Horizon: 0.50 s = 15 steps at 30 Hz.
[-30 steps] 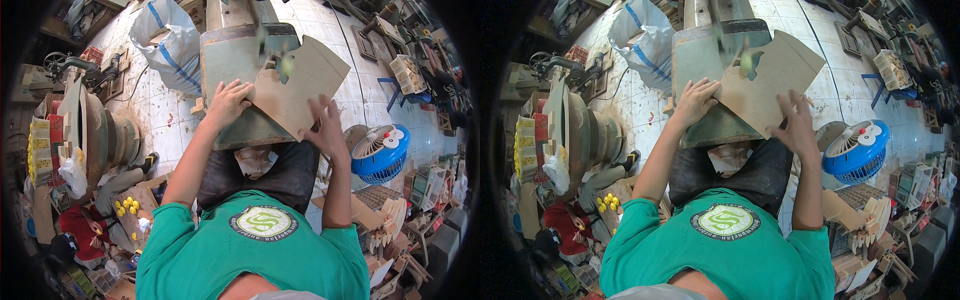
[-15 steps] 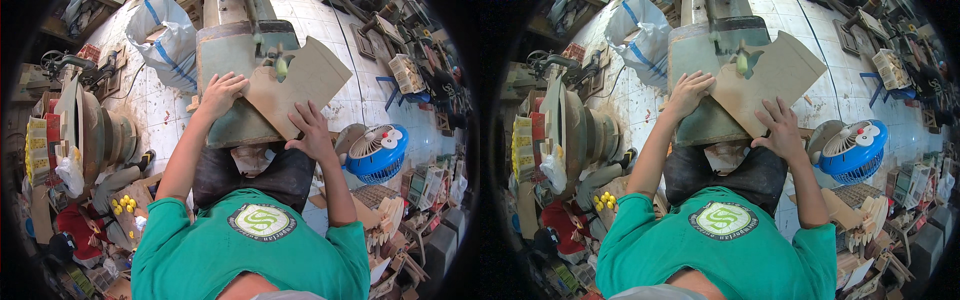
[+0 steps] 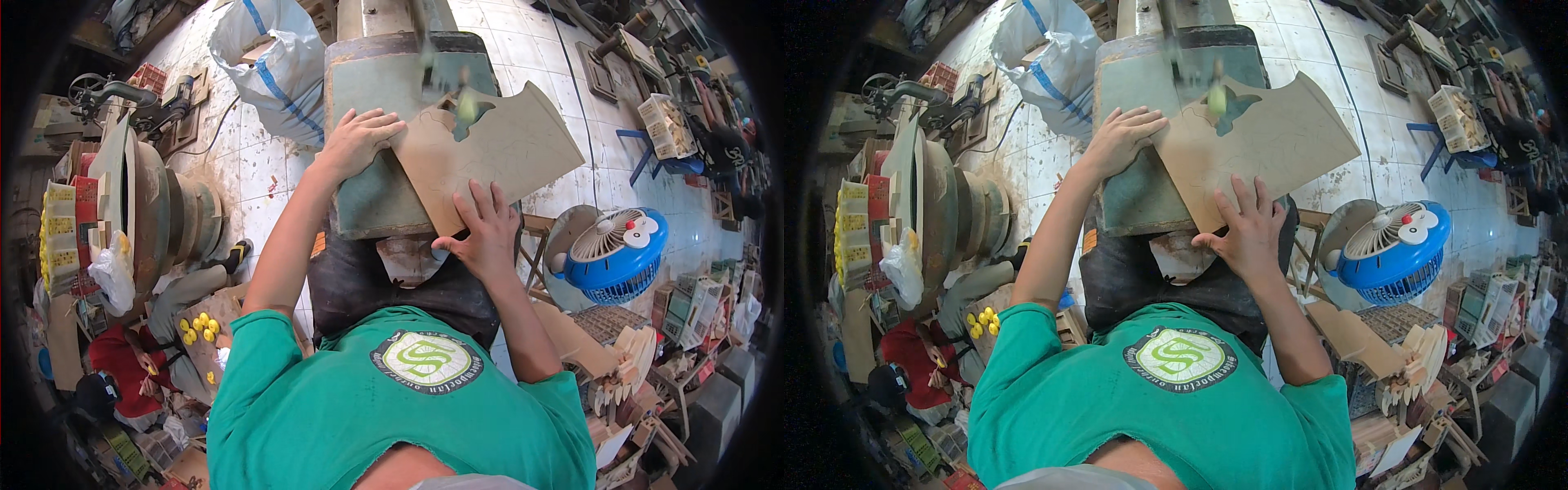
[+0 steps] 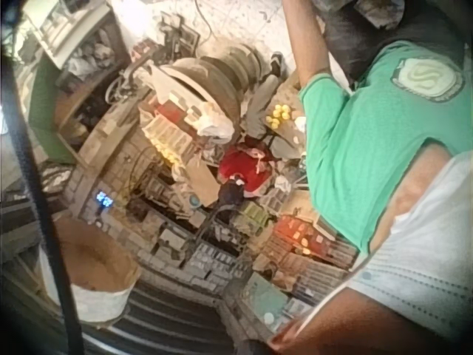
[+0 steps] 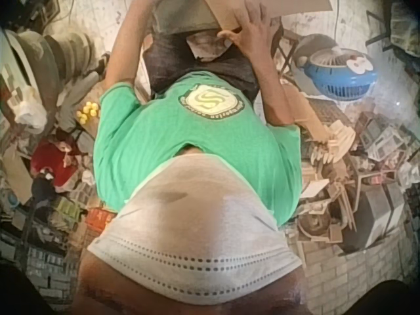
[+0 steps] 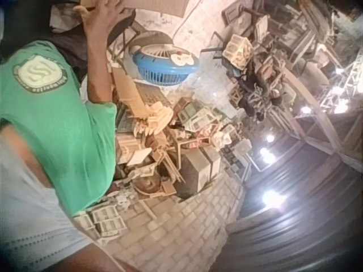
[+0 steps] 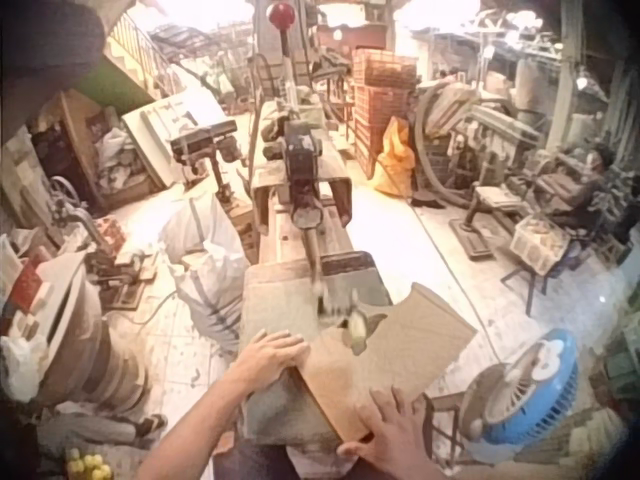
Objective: Cutting a wooden board into a complex shape using a scroll saw.
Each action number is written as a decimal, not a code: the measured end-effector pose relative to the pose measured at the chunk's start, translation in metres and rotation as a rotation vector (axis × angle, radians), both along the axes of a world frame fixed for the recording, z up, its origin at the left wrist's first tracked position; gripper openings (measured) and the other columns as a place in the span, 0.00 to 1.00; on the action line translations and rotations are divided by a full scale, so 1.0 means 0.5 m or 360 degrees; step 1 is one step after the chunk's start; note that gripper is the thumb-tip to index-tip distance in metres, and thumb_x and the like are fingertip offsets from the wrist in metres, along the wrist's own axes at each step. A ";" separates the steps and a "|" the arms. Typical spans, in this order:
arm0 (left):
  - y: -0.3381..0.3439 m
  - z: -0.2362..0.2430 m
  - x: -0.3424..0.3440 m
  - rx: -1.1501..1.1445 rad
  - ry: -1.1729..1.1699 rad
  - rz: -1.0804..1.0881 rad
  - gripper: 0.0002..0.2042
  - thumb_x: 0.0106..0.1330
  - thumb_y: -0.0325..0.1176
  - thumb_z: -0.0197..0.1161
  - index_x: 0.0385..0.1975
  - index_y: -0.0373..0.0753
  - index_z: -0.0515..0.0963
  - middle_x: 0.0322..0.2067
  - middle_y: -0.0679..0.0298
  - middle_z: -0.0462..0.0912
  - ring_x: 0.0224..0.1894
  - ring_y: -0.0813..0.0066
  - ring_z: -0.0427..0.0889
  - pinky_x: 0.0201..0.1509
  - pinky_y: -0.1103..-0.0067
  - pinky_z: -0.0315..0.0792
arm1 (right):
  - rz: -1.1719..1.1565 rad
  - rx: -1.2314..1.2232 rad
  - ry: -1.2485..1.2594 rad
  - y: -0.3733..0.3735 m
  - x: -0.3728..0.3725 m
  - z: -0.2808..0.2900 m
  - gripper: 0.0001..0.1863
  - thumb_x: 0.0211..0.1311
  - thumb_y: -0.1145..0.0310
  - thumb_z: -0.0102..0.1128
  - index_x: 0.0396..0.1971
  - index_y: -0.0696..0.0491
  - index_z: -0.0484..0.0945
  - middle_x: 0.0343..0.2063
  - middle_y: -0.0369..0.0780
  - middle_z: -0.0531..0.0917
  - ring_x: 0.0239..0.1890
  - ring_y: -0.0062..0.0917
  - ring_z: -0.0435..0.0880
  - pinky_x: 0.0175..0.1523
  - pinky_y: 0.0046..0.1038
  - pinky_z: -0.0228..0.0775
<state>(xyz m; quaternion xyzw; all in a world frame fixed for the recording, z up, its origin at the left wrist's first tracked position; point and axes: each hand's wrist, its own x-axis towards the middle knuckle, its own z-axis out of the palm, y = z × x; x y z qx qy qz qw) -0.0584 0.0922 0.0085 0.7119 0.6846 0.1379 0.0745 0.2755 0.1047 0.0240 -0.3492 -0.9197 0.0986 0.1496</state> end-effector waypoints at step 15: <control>0.006 -0.008 -0.009 0.0026 0.0091 -0.0004 0.22 0.75 0.39 0.61 0.68 0.59 0.78 0.70 0.71 0.77 0.75 0.66 0.70 0.77 0.52 0.61 | -0.0061 -0.0128 -0.0017 -0.004 -0.013 0.000 0.43 0.42 0.36 0.80 0.59 0.43 0.83 0.73 0.43 0.70 0.77 0.47 0.62 0.65 0.65 0.60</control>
